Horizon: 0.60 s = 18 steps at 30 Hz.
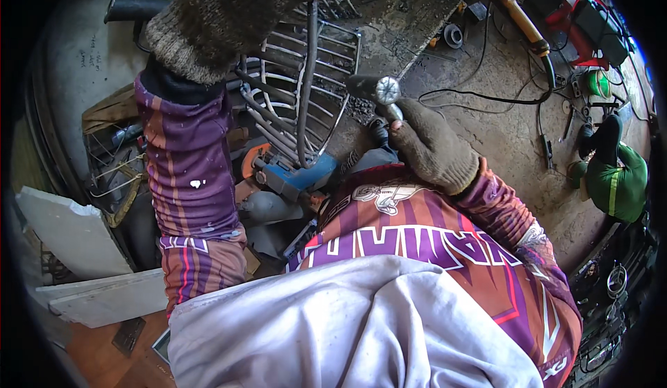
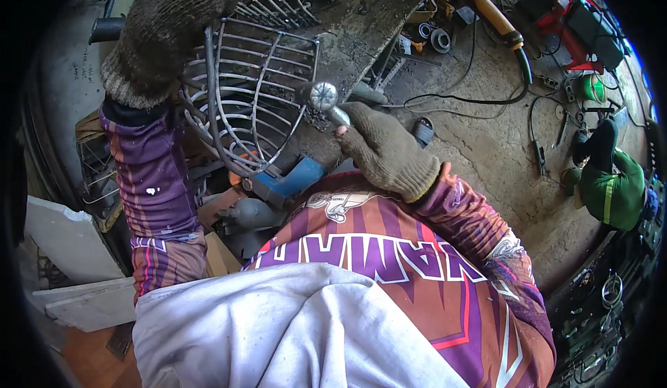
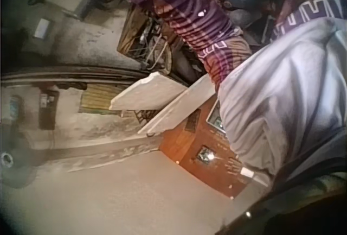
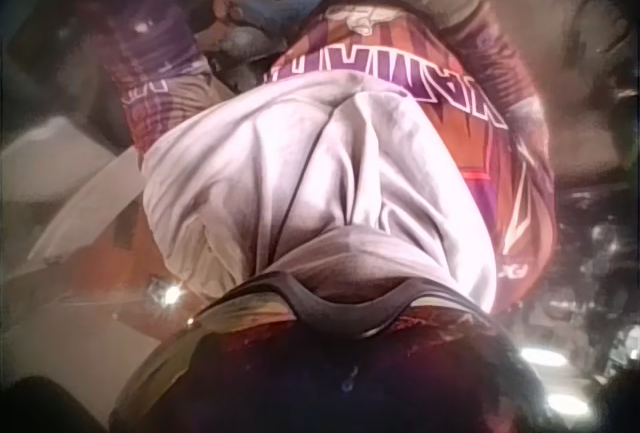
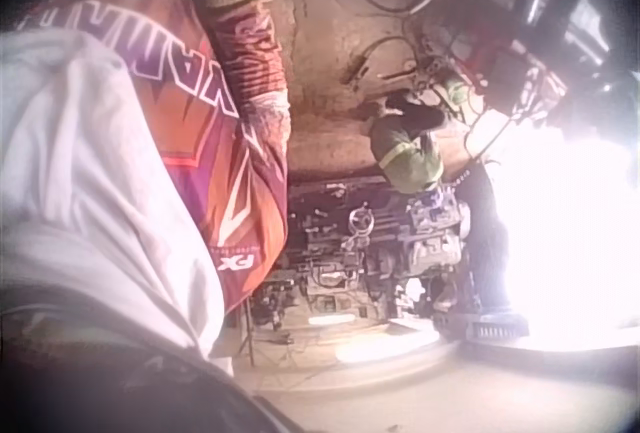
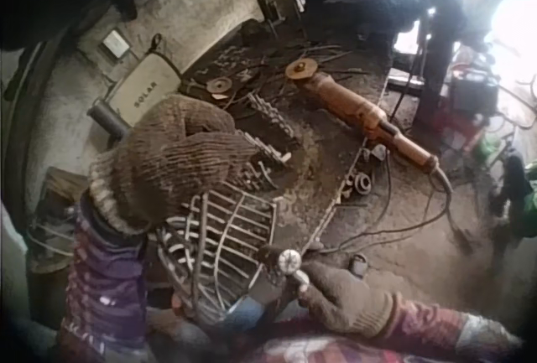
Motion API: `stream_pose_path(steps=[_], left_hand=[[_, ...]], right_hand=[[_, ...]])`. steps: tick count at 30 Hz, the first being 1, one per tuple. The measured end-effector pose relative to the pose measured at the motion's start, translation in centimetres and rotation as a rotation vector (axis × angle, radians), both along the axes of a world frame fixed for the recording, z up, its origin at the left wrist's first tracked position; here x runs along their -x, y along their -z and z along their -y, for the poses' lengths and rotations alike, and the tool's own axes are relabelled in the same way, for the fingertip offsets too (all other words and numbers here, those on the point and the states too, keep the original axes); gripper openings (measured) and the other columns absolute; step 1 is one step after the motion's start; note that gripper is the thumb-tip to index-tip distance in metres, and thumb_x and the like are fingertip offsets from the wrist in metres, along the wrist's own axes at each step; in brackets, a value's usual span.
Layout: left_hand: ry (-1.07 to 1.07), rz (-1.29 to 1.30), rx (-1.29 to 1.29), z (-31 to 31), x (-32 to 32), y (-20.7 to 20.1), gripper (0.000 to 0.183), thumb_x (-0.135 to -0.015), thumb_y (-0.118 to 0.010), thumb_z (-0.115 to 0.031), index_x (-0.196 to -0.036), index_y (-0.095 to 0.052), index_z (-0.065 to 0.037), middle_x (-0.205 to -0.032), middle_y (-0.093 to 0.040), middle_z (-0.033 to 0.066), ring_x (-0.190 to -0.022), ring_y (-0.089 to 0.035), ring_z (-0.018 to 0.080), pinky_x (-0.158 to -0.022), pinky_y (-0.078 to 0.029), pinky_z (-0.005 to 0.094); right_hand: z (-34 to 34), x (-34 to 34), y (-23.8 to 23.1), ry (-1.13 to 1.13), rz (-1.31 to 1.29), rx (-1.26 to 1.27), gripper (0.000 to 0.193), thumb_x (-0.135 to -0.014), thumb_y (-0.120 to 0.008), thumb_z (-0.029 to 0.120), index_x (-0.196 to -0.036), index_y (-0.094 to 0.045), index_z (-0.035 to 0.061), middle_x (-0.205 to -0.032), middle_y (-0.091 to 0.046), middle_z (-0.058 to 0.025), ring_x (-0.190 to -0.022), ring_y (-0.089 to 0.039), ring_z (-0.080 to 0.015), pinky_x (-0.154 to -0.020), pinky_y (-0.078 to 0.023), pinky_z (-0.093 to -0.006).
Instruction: The person hammers a metal wire basket frame on a workbench. They hold the frame with one gloved hand and strike the metal ribs repeatedly with a hammer to shape it.
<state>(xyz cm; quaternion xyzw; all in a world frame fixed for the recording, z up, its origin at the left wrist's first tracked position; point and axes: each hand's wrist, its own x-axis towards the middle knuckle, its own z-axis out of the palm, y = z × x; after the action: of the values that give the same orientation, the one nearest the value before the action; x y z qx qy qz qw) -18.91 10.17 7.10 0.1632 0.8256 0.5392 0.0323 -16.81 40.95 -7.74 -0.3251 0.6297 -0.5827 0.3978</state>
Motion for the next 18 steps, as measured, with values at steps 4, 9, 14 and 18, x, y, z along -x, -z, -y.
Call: stream_pose_path(steps=[4, 9, 14, 18], left_hand=[[-0.016, 0.034, -0.191, 0.1, -0.3, 0.8, 0.044, -0.096, -0.061, -0.026, -0.132, -0.055, 0.0, -0.129, -0.061, 0.0193, -0.119, -0.062, 0.0309, -0.096, -0.056, 0.0397], [0.022, 0.042, -0.269, -0.2, 0.7, 1.9, 0.051, -0.1, -0.059, -0.034, -0.137, -0.05, 0.0, -0.135, -0.059, 0.0208, -0.123, -0.061, 0.0308, -0.1, -0.056, 0.0406], [0.061, 0.041, -0.37, -0.4, 1.6, 3.3, 0.059, -0.103, -0.058, -0.041, -0.143, -0.045, 0.0, -0.14, -0.056, 0.0223, -0.128, -0.059, 0.0307, -0.103, -0.056, 0.0415], [-0.039, -0.032, -0.143, -1.4, 1.7, 2.5, 0.045, -0.104, -0.057, -0.029, -0.136, -0.05, 0.002, -0.132, -0.061, 0.0202, -0.125, -0.061, 0.0285, -0.102, -0.057, 0.0408]], right_hand=[[1.1, -0.9, 1.2, -0.031, -0.037, -0.027, 0.035, -0.105, -0.052, 0.031, -0.117, -0.056, -0.0019, -0.081, -0.065, -0.0189, -0.073, -0.066, -0.0374, -0.068, -0.049, -0.0454], [2.1, -1.7, 3.2, 0.037, -0.281, -0.11, 0.033, -0.103, -0.054, 0.033, -0.109, -0.056, 0.0, -0.084, -0.063, -0.0267, -0.084, -0.061, -0.0515, -0.071, -0.048, -0.0529], [0.9, 0.0, -1.2, 0.115, -0.013, -0.085, 0.035, -0.104, -0.053, 0.03, -0.117, -0.057, -0.002, -0.074, -0.062, -0.0176, -0.07, -0.065, -0.0368, -0.065, -0.048, -0.0457], [0.3, -0.3, -2.0, 0.189, 0.025, 0.077, 0.032, -0.105, -0.05, 0.028, -0.113, -0.06, -0.0024, -0.073, -0.062, -0.0141, -0.066, -0.064, -0.0292, -0.063, -0.048, -0.042]])
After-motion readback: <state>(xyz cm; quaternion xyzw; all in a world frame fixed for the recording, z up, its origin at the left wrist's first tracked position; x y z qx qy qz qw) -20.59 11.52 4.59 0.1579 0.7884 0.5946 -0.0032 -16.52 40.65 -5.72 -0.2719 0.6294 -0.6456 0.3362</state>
